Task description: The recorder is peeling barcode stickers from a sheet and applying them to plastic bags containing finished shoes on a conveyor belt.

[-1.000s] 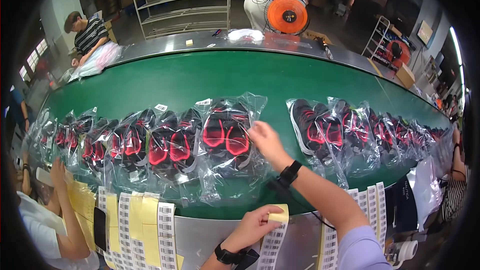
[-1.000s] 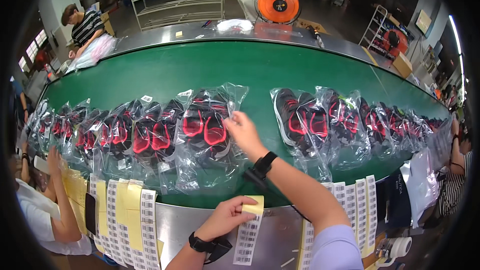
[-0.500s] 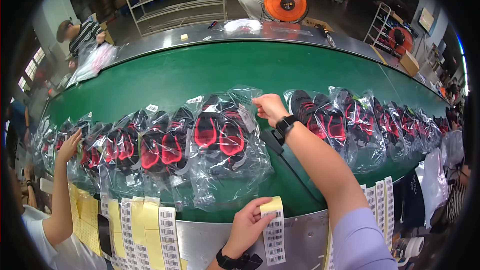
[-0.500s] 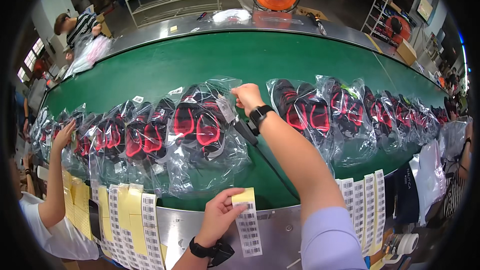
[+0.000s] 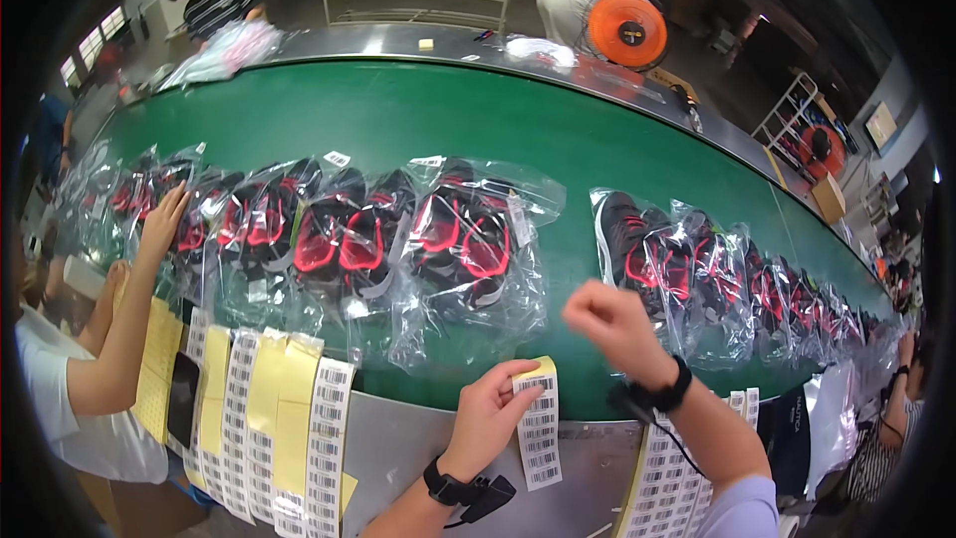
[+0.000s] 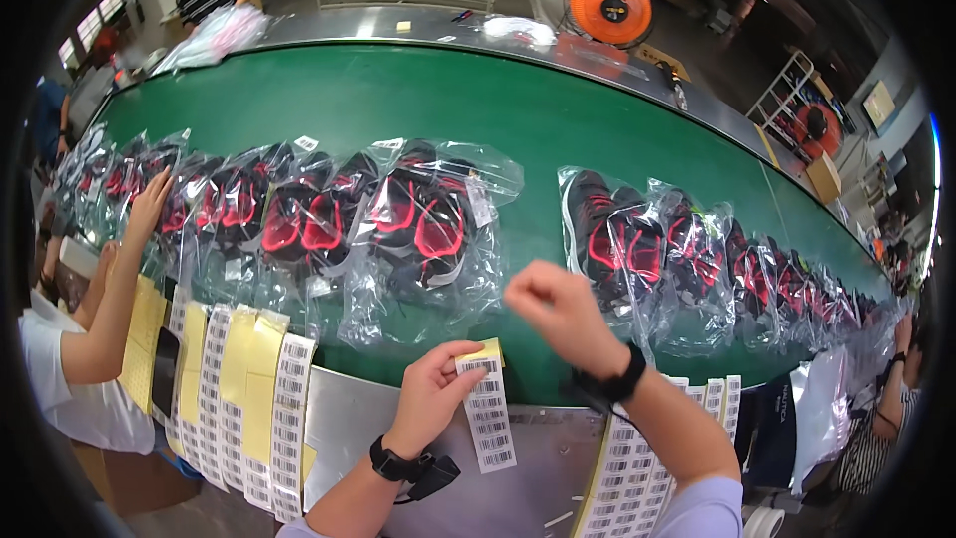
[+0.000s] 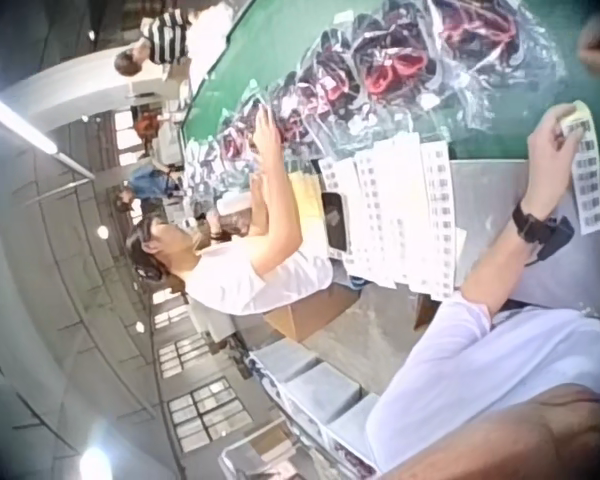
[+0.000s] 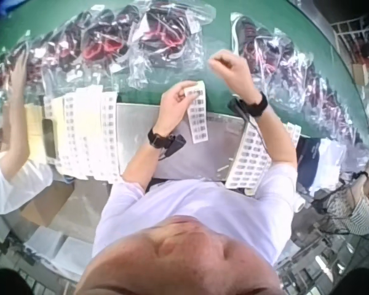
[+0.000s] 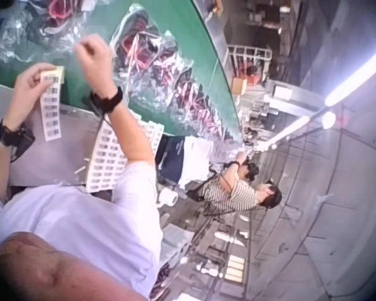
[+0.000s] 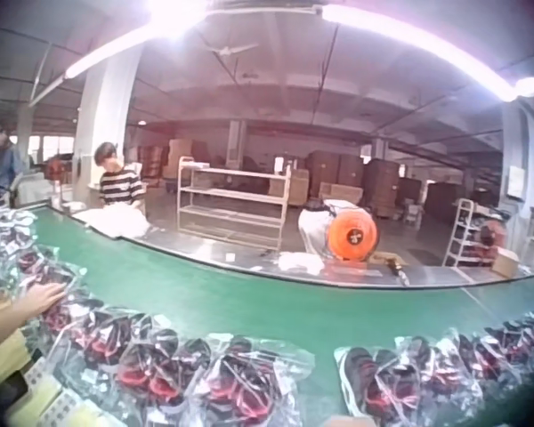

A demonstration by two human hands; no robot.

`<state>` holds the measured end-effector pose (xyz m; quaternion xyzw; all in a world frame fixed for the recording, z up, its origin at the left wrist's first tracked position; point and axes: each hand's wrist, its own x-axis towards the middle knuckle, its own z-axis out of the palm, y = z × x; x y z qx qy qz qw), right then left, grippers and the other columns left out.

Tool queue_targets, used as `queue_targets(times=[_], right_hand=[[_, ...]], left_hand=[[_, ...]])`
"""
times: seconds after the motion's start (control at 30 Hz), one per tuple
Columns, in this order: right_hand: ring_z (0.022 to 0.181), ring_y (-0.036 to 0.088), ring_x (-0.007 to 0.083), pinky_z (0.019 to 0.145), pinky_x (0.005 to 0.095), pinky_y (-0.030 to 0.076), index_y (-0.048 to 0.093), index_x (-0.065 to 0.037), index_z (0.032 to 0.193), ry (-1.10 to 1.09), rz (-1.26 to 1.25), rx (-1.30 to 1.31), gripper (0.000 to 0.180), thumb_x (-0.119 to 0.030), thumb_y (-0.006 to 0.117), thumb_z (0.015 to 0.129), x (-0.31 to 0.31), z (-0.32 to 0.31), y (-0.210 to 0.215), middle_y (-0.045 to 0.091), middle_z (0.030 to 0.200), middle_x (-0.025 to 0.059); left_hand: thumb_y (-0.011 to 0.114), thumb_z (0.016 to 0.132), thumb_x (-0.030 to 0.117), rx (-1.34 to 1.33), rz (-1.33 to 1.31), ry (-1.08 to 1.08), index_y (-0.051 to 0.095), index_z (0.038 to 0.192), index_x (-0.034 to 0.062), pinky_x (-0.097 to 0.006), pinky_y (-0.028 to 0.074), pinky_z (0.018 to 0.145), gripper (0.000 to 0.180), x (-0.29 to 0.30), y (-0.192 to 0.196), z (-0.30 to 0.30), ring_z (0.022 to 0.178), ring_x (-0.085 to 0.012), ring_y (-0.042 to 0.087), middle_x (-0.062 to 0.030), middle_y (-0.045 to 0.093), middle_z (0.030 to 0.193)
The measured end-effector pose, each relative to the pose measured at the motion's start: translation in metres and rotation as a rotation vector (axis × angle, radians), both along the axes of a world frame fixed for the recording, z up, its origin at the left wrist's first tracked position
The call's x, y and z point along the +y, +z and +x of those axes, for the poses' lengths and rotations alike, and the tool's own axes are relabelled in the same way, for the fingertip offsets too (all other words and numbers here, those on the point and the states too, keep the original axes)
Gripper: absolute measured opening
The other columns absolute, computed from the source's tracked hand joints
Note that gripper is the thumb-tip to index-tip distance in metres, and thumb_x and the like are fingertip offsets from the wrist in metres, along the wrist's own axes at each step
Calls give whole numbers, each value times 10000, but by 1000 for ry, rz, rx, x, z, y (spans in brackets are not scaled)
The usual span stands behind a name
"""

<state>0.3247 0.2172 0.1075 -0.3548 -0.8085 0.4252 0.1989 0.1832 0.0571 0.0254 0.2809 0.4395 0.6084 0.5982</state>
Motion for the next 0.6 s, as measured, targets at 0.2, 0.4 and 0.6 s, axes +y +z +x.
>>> queue_targets(times=[0.2, 0.4, 0.6], right_hand=[[790, 646, 230, 678, 320, 498, 688, 4, 935, 104, 106, -106, 86, -32, 711, 860, -58, 28, 5, 656, 894, 111], [774, 621, 252, 648, 338, 484, 686, -5, 922, 68, 295, -75, 97, -2, 713, 829, -66, 36, -1, 626, 884, 105], [759, 590, 294, 641, 384, 474, 658, 1, 878, 214, 671, -105, 137, 45, 713, 760, -62, 40, -8, 605, 861, 106]], left_hand=[[652, 942, 19, 111, 45, 12, 642, 1156, -25, -202, 517, 678, 218, 2, 2, 13, 813, -50, 663, -46, 730, 918], [655, 940, 21, 196, 60, 8, 652, 1133, -28, -185, 499, 636, 199, 5, 8, 21, 765, -32, 650, -26, 724, 852], [659, 926, -2, 74, 44, 3, 536, 1295, -20, -215, 535, 705, 389, 7, -3, 35, 849, -74, 686, -68, 720, 996]])
